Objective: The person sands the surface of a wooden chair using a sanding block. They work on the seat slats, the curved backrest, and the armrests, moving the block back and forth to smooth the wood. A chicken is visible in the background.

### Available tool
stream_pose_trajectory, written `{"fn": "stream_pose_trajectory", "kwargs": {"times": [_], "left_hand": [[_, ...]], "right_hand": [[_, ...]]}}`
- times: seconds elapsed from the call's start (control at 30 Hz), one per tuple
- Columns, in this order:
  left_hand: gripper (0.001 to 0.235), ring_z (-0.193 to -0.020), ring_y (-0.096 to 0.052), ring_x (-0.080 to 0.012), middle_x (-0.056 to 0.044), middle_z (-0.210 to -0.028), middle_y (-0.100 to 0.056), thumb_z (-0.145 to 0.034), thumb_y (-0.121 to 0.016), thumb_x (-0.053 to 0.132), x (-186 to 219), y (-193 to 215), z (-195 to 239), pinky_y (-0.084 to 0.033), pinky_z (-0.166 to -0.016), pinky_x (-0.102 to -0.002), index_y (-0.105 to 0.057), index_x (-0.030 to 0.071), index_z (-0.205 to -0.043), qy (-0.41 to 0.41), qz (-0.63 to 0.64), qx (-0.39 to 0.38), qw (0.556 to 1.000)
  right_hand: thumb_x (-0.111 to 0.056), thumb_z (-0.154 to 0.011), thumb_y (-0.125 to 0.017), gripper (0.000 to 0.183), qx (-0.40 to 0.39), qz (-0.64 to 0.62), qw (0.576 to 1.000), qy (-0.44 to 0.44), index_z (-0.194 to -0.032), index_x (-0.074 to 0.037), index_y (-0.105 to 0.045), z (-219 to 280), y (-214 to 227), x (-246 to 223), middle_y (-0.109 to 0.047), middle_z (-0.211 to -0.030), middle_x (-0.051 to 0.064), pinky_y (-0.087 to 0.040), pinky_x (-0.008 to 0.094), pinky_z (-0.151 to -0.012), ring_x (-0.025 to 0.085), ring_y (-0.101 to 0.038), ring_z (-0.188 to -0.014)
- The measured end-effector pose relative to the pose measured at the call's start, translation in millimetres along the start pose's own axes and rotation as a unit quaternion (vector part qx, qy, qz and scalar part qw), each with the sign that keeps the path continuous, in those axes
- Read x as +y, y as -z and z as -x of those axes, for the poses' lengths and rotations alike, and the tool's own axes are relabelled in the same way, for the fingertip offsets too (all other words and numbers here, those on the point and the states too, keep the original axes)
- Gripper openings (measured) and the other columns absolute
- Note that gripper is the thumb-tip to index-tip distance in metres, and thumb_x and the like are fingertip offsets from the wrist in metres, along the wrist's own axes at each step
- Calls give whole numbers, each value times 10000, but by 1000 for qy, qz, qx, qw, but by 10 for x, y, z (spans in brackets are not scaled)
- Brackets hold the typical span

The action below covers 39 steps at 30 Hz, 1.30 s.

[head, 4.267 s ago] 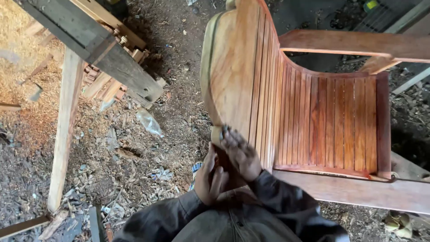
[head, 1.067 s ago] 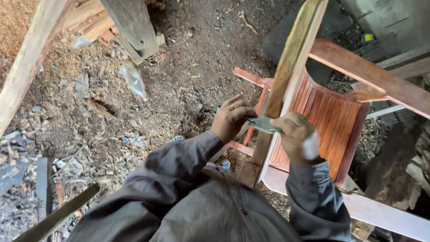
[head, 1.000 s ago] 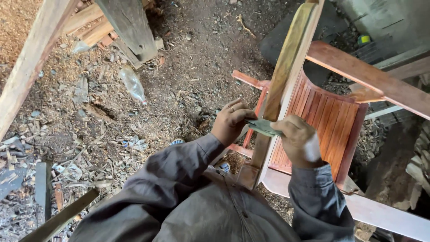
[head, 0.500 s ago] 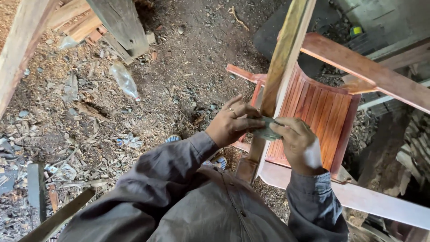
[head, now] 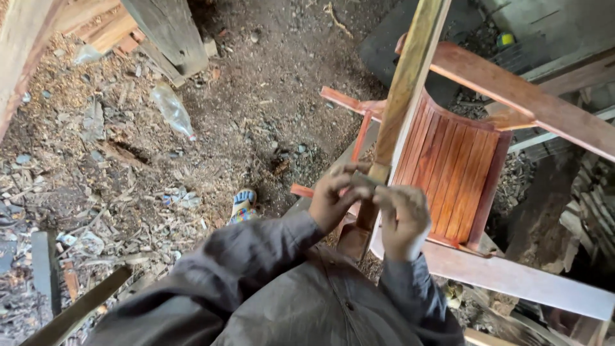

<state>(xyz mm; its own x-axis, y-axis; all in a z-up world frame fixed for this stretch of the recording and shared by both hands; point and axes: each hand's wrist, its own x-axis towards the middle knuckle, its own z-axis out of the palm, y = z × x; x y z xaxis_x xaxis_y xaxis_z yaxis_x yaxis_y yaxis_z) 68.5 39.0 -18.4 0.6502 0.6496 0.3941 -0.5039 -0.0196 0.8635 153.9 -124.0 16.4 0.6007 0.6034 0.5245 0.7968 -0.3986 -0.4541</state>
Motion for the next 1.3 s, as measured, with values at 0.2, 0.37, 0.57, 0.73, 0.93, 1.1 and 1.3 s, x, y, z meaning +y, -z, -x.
{"fn": "stream_pose_trajectory", "kwargs": {"times": [0.2, 0.37, 0.57, 0.73, 0.93, 1.1, 1.3], "left_hand": [[405, -966, -733, -255, -100, -1070, -749, -832, -889, 165, 104, -89, -280, -577, -894, -408, -701, 116, -1187, 127, 97, 66, 985], [537, -1027, -713, -194, -141, -1072, -750, -733, -936, 91, 114, -58, -224, -578, -911, -347, -723, 40, -1223, 218, 148, 66, 962], [388, -878, -711, -118, -89, -940, -766, -707, -938, 65, -302, -216, -386, -597, -827, -278, -764, 23, -1052, 252, 173, 40, 951], [268, -903, -748, -216, -127, -953, -760, -735, -923, 80, 277, 31, -570, -584, -900, -369, -778, 57, -959, 162, 132, 32, 977], [84, -911, -750, -237, -46, -919, -755, -833, -842, 81, 43, 60, -712, -456, -1099, -451, -797, 146, -861, -21, 28, 34, 999], [87, -866, -745, -264, -85, -856, -753, -858, -805, 24, -155, 69, -528, -353, -1165, -573, -797, 107, -836, -67, -9, 8, 998], [62, -858, -752, -241, -35, -844, -753, -839, -844, 143, -122, 49, -642, -372, -1155, -557, -783, 143, -834, -71, 38, 0, 997]], "right_hand": [[-220, -974, -824, 218, 40, -36, 999, -7, -1043, -29, -746, -596, 50, -586, -678, -896, 142, -523, 411, -711, 350, -661, -782], [-229, -944, -843, 273, 59, -5, 998, -6, -1099, -21, -760, -566, 75, -682, -658, -888, 149, -522, 405, -705, 328, -637, -753], [-238, -892, -896, 157, 46, 15, 998, 43, -943, -124, -801, -800, -30, -274, -691, -841, 34, -529, 365, -725, 262, -662, -748], [-88, -921, -876, 64, 41, -15, 995, 88, -904, -96, -814, -896, 150, -488, -717, -901, 65, -541, 366, -737, 270, -685, -765], [-37, -899, -880, 105, 58, 14, 985, 164, -989, -54, -828, -910, 44, -168, -739, -939, 94, -566, 392, -738, 286, -706, -792], [-24, -927, -853, 74, 30, 16, 987, 155, -910, -95, -840, -611, 86, 288, -740, -894, 71, -566, 391, -726, 294, -706, -761], [21, -934, -874, 120, 4, -3, 989, 150, -889, -86, -842, -942, 170, -199, -720, -839, 47, -593, 378, -715, 280, -728, -770]]}}
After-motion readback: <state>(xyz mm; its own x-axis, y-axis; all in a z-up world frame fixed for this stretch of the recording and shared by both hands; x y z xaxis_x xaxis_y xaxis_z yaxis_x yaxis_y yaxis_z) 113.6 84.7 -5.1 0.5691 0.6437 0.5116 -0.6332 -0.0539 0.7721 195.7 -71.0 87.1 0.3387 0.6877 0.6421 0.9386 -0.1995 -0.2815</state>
